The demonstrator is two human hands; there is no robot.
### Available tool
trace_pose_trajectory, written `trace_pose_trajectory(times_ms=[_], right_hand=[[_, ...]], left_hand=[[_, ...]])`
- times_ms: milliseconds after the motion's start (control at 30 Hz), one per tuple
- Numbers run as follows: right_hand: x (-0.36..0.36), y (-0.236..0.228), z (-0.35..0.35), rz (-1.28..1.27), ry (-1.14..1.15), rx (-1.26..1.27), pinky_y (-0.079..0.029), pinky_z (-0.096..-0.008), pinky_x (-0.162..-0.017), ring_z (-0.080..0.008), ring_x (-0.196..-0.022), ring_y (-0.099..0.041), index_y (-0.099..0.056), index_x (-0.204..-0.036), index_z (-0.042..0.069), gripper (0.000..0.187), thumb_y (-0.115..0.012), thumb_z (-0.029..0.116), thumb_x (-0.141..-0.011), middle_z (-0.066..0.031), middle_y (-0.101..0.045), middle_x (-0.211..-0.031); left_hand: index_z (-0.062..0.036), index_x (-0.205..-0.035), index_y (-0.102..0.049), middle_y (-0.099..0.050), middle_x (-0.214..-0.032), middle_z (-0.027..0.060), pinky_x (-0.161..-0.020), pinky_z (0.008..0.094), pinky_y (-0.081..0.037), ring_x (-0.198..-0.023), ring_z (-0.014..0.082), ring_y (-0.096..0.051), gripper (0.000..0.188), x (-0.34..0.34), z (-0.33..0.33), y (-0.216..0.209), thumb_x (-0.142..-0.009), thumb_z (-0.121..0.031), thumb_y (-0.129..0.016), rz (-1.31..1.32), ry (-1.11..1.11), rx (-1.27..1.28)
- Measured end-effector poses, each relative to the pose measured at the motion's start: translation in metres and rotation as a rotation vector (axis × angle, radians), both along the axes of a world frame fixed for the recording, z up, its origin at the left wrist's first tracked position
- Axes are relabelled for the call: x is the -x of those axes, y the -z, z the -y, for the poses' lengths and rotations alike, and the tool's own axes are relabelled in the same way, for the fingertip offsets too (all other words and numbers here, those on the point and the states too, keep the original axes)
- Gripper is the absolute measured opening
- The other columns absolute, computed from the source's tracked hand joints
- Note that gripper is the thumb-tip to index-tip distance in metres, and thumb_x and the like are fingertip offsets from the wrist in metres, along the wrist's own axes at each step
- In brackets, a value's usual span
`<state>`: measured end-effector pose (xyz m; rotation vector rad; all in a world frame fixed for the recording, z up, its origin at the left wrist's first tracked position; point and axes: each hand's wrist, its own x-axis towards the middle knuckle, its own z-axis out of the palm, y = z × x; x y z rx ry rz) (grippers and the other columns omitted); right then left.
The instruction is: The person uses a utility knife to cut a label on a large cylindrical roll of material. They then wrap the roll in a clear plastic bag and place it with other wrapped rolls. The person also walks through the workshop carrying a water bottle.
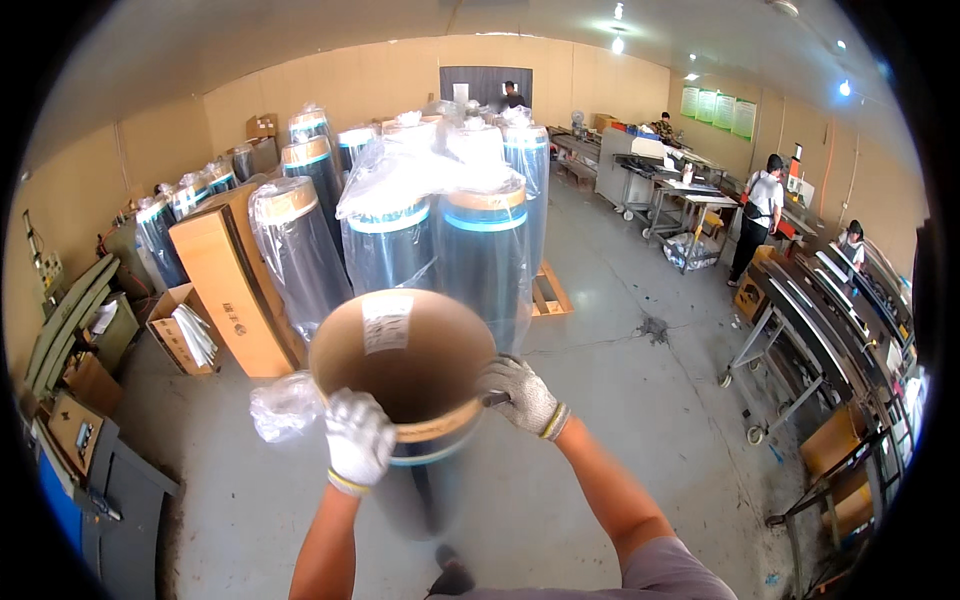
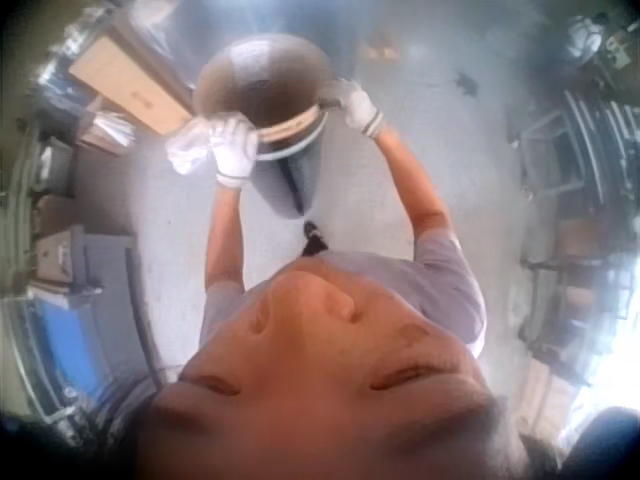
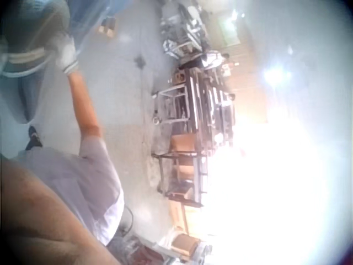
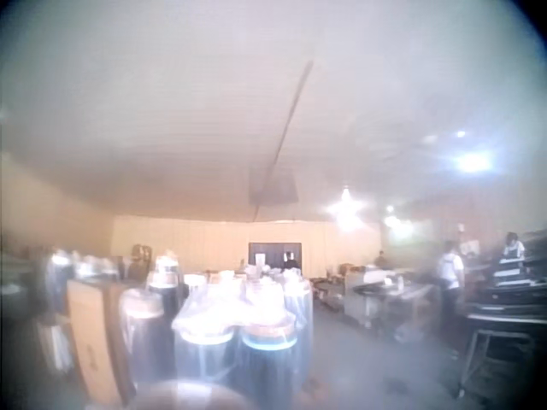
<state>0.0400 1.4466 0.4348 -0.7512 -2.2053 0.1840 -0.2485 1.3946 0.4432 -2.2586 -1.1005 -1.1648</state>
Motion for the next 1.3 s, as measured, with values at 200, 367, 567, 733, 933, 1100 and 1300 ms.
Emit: trace_pose_trajectory(times_ms=[200,367,567,733,933,1100,1300], right_hand=[[0.032,-0.005,-0.095,0.017,0.074,-0.003,-0.04,-0.0416,-0.097,-0.0301,-0.115,-0.054,-0.065,-0.099,0.009,0.026,-0.064,0.003,-0.074,-0.0079,-0.063,-0.108],[0.056,0.005,-0.175,-0.017,0.047,0.013,-0.041,-0.042,-0.097,-0.0306,-0.119,-0.052,-0.064,-0.102,0.008,0.03,-0.062,0.0,-0.073,-0.0087,-0.063,-0.11],[0.09,-0.001,-0.254,0.028,-0.199,0.07,-0.04,-0.0428,-0.1,-0.0305,-0.123,-0.05,-0.062,-0.107,0.006,0.036,-0.063,-0.004,-0.072,-0.008,-0.061,-0.116],[0.088,-0.019,-0.336,0.022,-0.424,0.338,-0.048,-0.0398,-0.093,-0.0307,-0.106,-0.061,-0.06,-0.118,0.008,0.045,-0.065,-0.004,-0.075,-0.0108,-0.06,-0.123],[-0.032,-0.03,-0.516,0.103,0.216,0.129,-0.052,-0.0412,-0.073,-0.0349,-0.083,-0.066,-0.062,-0.114,0.011,0.041,-0.058,0.044,-0.089,-0.0131,-0.068,-0.095],[-0.103,-0.058,-0.601,0.124,0.375,0.207,-0.052,-0.0429,-0.075,-0.0351,-0.085,-0.065,-0.06,-0.118,0.011,0.03,-0.053,0.028,-0.093,-0.0147,-0.068,-0.092],[-0.139,-0.021,-0.636,0.042,0.24,0.043,-0.052,-0.0411,-0.077,-0.033,-0.09,-0.064,-0.062,-0.118,0.012,0.03,-0.053,0.012,-0.089,-0.0143,-0.067,-0.102]], left_hand=[[-0.0018,-0.074,-0.058,-0.059,-0.082,0.0161,-0.086,0.0487,-0.042,-0.086,0.0377,-0.055,0.013,0.075,-0.144,-0.008,-0.081,-0.012,-0.055,0.163,-0.09,-0.066],[-0.0043,-0.061,-0.055,-0.053,-0.064,0.0142,-0.078,0.0482,-0.042,-0.07,0.0361,-0.052,0.022,0.045,-0.173,0.002,-0.082,-0.011,-0.058,0.042,-0.159,0.022],[-0.004,-0.058,-0.053,-0.05,-0.059,0.0157,-0.075,0.0491,-0.041,-0.064,0.0373,-0.051,0.024,0.076,-0.238,0.017,-0.081,-0.01,-0.057,0.204,-0.355,0.019],[0.0002,-0.064,-0.055,-0.054,-0.067,0.0189,-0.083,0.0496,-0.041,-0.07,0.0399,-0.051,0.024,0.12,-0.277,0.027,-0.086,-0.01,-0.053,0.203,-0.476,0.057],[-0.0009,-0.065,-0.057,-0.053,-0.063,0.0181,-0.079,0.0501,-0.042,-0.066,0.041,-0.052,0.018,0.129,-0.275,-0.006,-0.077,-0.013,-0.063,0.257,-0.602,0.478],[-0.0058,-0.11,-0.062,-0.06,-0.109,0.0175,-0.088,0.0424,-0.046,-0.1,0.0364,-0.058,0.043,0.08,-0.351,-0.102,-0.073,-0.022,-0.074,-0.232,-0.887,0.551],[-0.0304,-0.15,-0.024,-0.015,-0.158,0.0114,-0.071,0.0313,-0.056,-0.097,0.0217,-0.064,0.1,-0.113,-0.631,-0.131,-0.067,-0.027,-0.08,-0.738,-0.455,0.314]])
